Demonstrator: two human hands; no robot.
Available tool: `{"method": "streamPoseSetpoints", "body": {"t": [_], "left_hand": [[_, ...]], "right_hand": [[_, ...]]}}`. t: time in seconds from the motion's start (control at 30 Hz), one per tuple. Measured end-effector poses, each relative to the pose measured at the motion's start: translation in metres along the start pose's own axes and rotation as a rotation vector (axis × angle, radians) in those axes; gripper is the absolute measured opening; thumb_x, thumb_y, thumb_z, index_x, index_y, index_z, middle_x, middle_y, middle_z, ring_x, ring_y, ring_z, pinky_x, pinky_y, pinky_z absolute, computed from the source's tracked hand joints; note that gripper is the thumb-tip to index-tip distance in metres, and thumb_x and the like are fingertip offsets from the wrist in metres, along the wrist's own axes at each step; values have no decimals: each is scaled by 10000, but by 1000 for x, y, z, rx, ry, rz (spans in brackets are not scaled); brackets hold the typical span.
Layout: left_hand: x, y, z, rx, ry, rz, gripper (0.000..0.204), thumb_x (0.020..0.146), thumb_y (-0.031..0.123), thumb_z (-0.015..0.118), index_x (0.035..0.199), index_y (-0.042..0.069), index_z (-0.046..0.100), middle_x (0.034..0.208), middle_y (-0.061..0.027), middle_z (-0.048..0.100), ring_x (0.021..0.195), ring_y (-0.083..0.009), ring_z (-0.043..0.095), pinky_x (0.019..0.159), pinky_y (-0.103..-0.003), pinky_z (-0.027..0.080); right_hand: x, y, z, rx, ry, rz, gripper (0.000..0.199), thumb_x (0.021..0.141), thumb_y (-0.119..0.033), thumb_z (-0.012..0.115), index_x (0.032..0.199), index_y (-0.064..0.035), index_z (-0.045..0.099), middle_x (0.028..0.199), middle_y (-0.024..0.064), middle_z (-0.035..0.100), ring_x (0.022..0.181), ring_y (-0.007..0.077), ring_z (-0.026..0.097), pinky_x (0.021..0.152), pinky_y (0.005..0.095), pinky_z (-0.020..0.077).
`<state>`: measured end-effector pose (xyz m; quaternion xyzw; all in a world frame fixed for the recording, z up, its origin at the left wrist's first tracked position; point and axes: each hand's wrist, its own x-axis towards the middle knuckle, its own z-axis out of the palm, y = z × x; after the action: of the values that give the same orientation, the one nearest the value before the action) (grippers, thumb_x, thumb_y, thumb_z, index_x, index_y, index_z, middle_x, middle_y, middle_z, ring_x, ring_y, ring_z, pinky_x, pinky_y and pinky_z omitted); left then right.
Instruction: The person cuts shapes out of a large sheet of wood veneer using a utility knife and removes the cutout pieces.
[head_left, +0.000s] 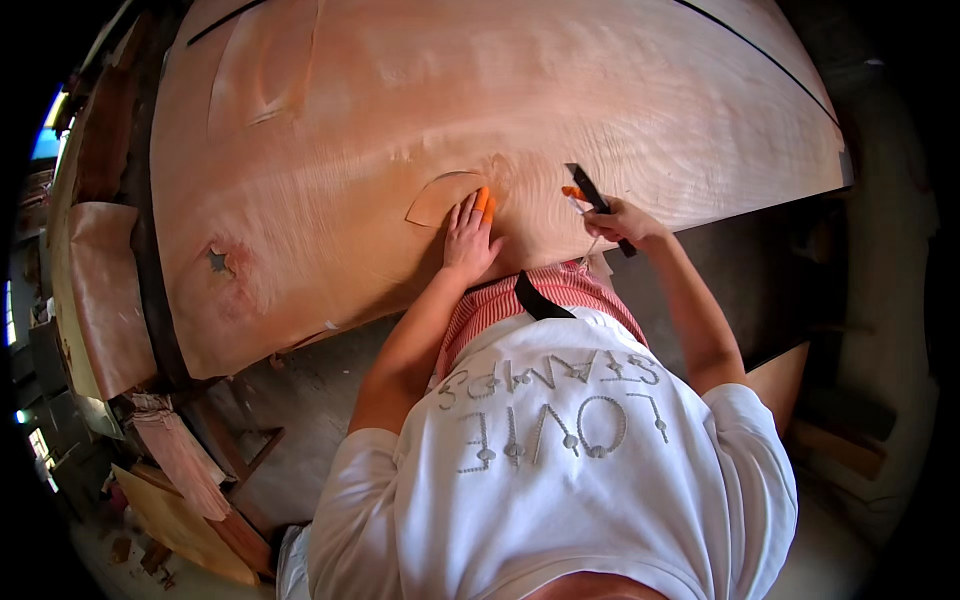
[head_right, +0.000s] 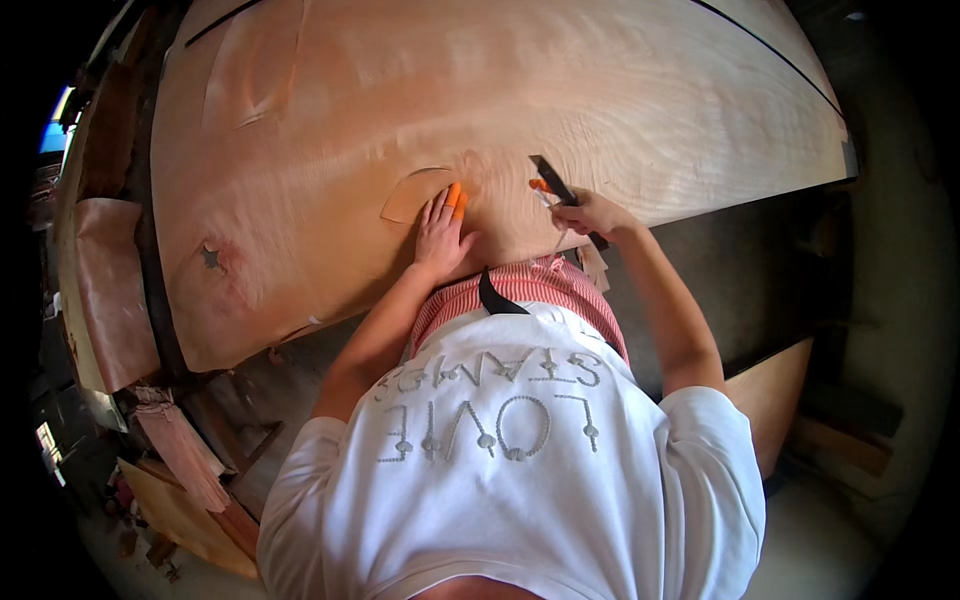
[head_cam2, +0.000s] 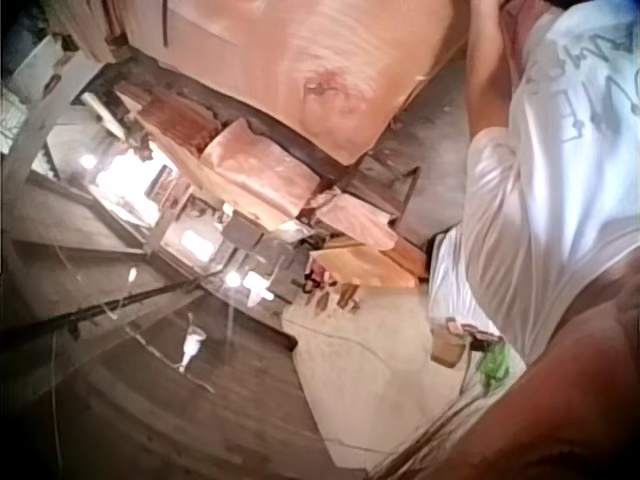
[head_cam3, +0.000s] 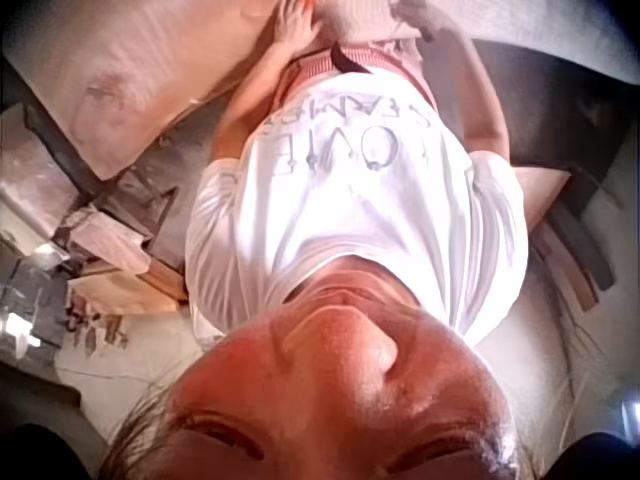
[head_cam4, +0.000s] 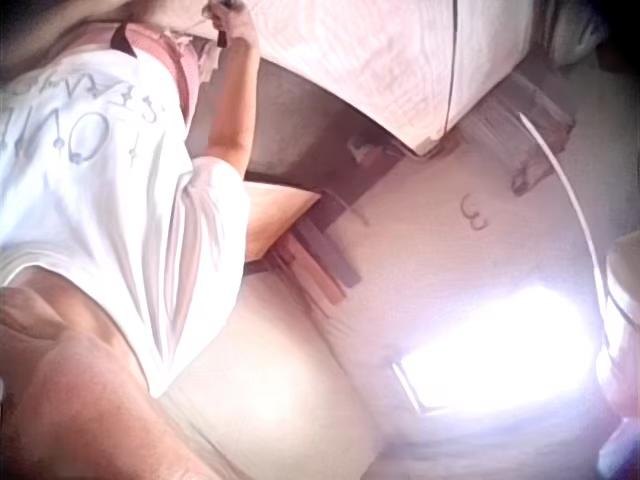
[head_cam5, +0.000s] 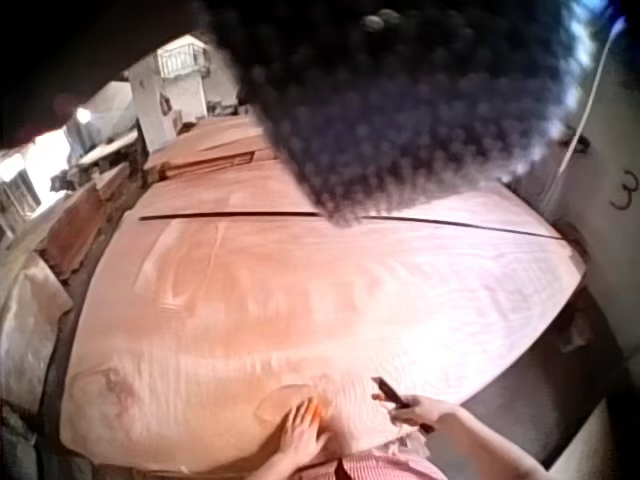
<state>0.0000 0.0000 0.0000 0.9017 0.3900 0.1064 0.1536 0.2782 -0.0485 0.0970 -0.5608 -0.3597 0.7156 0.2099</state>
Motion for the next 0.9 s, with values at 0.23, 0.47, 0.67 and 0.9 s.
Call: {"method": "streamPoseSetpoints", "body": {"t": [0.23,0.47,0.67,0.9], "left_hand": [[4,-3,2,-5,60,7,638,769,329,584,1268,-1,362,1360,-149,277,1269,-282,242,1044,-408,190],[8,7,2,-22,85,-21,653,740,306,614,1264,3,368,1354,-144,284,1263,-283,255,1046,-391,205],[5,21,-8,-38,12,-63,608,724,257,627,1224,-4,402,1330,-149,311,1263,-293,254,1045,-381,219],[7,21,-12,-45,27,39,537,715,252,629,1164,6,465,1239,-142,405,1212,-273,325,997,-409,276]], "right_hand": [[26,7,26,-75,34,-18,193,851,-163,509,1011,-60,480,654,1,525,486,29,382,412,174,278],[65,22,42,-167,250,-249,330,832,-136,511,1137,-37,433,669,12,545,562,63,470,472,203,355],[102,31,67,-296,521,-174,352,825,-230,571,1093,-27,467,681,85,592,600,168,576,545,294,443],[108,38,67,-424,587,-151,370,782,-226,591,1071,-28,472,740,146,608,650,232,602,578,333,457]]}}
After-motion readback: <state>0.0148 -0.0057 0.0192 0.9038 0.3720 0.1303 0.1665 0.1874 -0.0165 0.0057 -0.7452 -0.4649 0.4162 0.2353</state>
